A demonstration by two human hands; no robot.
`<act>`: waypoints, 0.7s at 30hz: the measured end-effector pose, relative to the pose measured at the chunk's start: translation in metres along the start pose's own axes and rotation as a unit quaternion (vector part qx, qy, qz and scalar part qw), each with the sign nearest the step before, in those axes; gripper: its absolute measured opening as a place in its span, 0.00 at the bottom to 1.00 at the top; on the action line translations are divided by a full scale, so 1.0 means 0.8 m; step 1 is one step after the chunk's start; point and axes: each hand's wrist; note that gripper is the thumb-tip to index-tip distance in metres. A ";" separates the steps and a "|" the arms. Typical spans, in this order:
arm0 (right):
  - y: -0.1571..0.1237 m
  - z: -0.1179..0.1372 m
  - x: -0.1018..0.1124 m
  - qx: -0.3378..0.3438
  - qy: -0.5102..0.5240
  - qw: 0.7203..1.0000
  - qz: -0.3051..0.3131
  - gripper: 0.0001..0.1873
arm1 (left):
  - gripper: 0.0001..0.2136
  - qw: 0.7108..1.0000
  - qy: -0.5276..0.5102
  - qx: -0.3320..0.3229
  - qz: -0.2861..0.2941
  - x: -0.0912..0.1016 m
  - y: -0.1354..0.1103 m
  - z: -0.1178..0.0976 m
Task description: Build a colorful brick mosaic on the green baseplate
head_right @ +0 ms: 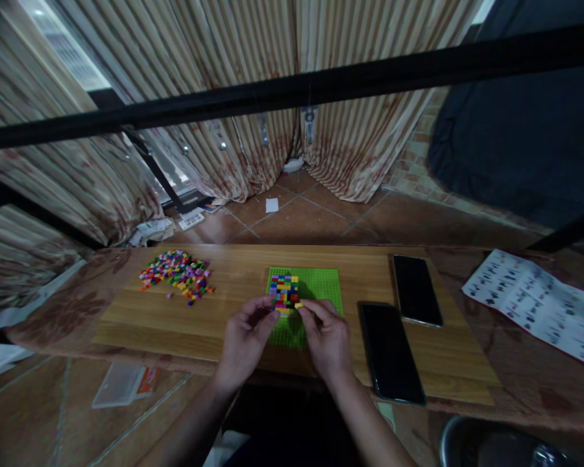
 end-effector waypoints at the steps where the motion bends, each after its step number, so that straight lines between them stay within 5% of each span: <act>1: 0.006 -0.007 -0.006 -0.025 0.014 0.999 -0.023 0.14 | 0.12 0.999 0.027 -0.020 -0.024 0.000 0.008 0.003; 5: 0.020 -0.028 -0.035 -0.084 0.061 0.991 -0.082 0.16 | 0.13 0.985 0.137 -0.086 -0.061 -0.005 0.049 0.015; 10: 0.018 -0.038 -0.059 -0.105 0.069 0.987 -0.101 0.17 | 0.14 0.978 0.186 -0.098 -0.012 -0.021 0.093 0.028; 21: 0.029 -0.031 -0.045 -0.061 -0.034 0.996 -0.054 0.16 | 0.12 0.987 0.114 -0.042 0.102 -0.038 0.111 0.044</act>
Point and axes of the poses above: each hand's wrist, its own y-axis towards the middle knuckle, its own x-axis out of the back of the hand, z = x × y, and after that the axes turned 12 degrees about -z, right-handed
